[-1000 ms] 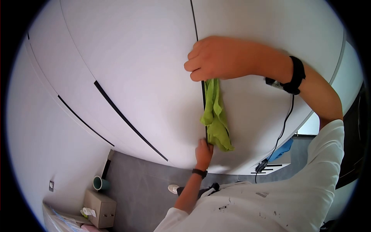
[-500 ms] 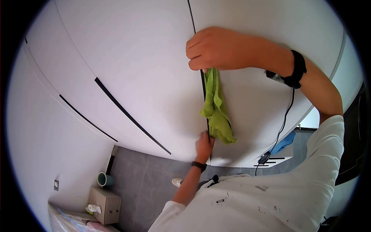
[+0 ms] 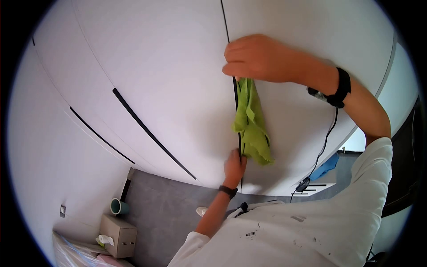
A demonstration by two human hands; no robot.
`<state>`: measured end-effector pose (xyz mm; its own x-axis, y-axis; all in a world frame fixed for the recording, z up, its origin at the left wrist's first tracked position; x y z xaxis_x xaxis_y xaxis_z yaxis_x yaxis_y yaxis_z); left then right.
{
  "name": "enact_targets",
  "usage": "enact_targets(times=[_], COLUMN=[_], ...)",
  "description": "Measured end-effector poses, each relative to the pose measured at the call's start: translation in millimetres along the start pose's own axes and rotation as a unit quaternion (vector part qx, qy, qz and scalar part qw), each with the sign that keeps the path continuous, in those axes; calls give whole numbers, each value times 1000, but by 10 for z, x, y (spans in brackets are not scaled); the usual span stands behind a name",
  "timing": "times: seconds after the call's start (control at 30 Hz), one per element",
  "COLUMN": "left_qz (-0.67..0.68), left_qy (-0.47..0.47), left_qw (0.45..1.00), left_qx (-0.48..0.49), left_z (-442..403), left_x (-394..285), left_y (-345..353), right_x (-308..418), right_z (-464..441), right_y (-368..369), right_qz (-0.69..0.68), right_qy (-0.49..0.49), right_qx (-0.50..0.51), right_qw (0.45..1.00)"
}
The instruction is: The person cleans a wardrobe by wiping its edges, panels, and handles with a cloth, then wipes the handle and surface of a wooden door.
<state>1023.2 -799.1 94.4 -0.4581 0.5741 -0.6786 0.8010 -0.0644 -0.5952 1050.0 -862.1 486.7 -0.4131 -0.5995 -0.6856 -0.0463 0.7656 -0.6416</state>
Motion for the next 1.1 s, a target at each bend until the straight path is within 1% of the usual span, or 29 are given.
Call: enact_targets(times=[0.03, 0.1, 0.17, 0.2, 0.27, 0.33, 0.4, 0.43, 0.47, 0.5, 0.53, 0.57, 0.6, 0.63, 0.67, 0.7, 0.73, 0.8, 0.83, 0.87, 0.9, 0.93, 1.0, 1.03, 1.07, 1.1], left_qz=[-5, -6, 2, 1, 14, 16, 22, 61, 101, 102, 158, 212, 208, 228, 249, 383, 379, 328, 322, 380, 434, 427, 355, 380, 377, 351], left_qy=[-1, -6, -27, -28, -4, -9, -15, -9, 1, 1, 4, 10, 13, 25, 39, -3, -3, 97, 98, 95, 89, 84, -39, -124, -129, -156], left_qw=[1000, 1000, 999, 999, 999, 999, 999, 997, 994, 993, 986, 976, 977, 971, 965, 923, 925, 939, 941, 920, 896, 900, 927, 910, 910, 918], left_qx=[-9, -16, -19, -16, -41, -40, -38, -41, -48, -51, -48, -48, -54, -67, -77, -34, -28, -30, -24, -27, -24, -8, 118, 112, 116, 103], left_z=[-41, -72, -99, -95, -36, -15, 23, 27, -2, -36, -53, -99, -164, -213, -253, -277, -264, -226, -159, -29, 66, 128, 262, 392, 505, 622], left_x=[-48, -144, -160, -185, -246, -241, -255, -339, -424, -462, -487, -529, -636, -795, -884, -816, -839, -1076, -1019, -892, -793, -779, -608, -363, -234, -29], left_y=[-46, -79, -121, -123, -196, -155, -158, -211, -268, -313, -369, -449, -593, -775, -894, -830, -875, -1073, -1001, -887, -834, -808, -463, -336, -304, -318], right_x=[7, -79, -75, -58, -2, 52, 97, 148, 195, 225, 271, 327, 358, 437, 576, 681, 731, 870, 868, 865, 872, 881, 855, 911, 877, 838], right_z=[9, 9, -11, -31, -79, -101, -54, -35, -8, 27, 95, 161, 213, 237, 253, 268, 284, 295, 296, 305, 326, 355, 409, 462, 531, 596], right_y=[7, -107, -142, -180, -242, -379, -328, -396, -424, -423, -379, -433, -531, -550, -510, -444, -402, -388, -361, -380, -400, -388, -395, -357, -303, -221], right_qz=[-4, -19, -15, -9, 3, 14, 84, 80, 95, 111, 109, 69, 30, 34, 7, -22, -22, -51, -50, -50, -51, -52, -64, -70, -115, -157], right_qy=[7, 47, 44, 40, 30, 21, 11, 13, 14, 14, 9, 11, 15, 16, 6, -2, 5, -18, -11, -5, 8, 26, 65, 74, 126, 174], right_qx=[2, -34, -35, -39, -30, -21, 98, 99, 126, 150, 147, 65, -19, -24, 7, 38, 35, -17, -21, -49, -77, -81, -112, -112, -131, -149], right_qw=[1000, 998, 998, 998, 999, 999, 992, 992, 987, 982, 983, 995, 999, 999, 1000, 999, 999, 998, 998, 998, 996, 995, 990, 988, 977, 961])
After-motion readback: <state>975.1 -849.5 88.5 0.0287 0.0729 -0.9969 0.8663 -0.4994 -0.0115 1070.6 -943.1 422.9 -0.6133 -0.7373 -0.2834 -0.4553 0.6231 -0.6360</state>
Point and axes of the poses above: each hand's wrist, its own z-axis away from the middle knuckle, its own y-axis out of the palm, x = y × z, the point moved 10 cm from there along -z, towards the middle knuckle, and after that the axes turned 2 degrees about z, right-handed, at the moved point
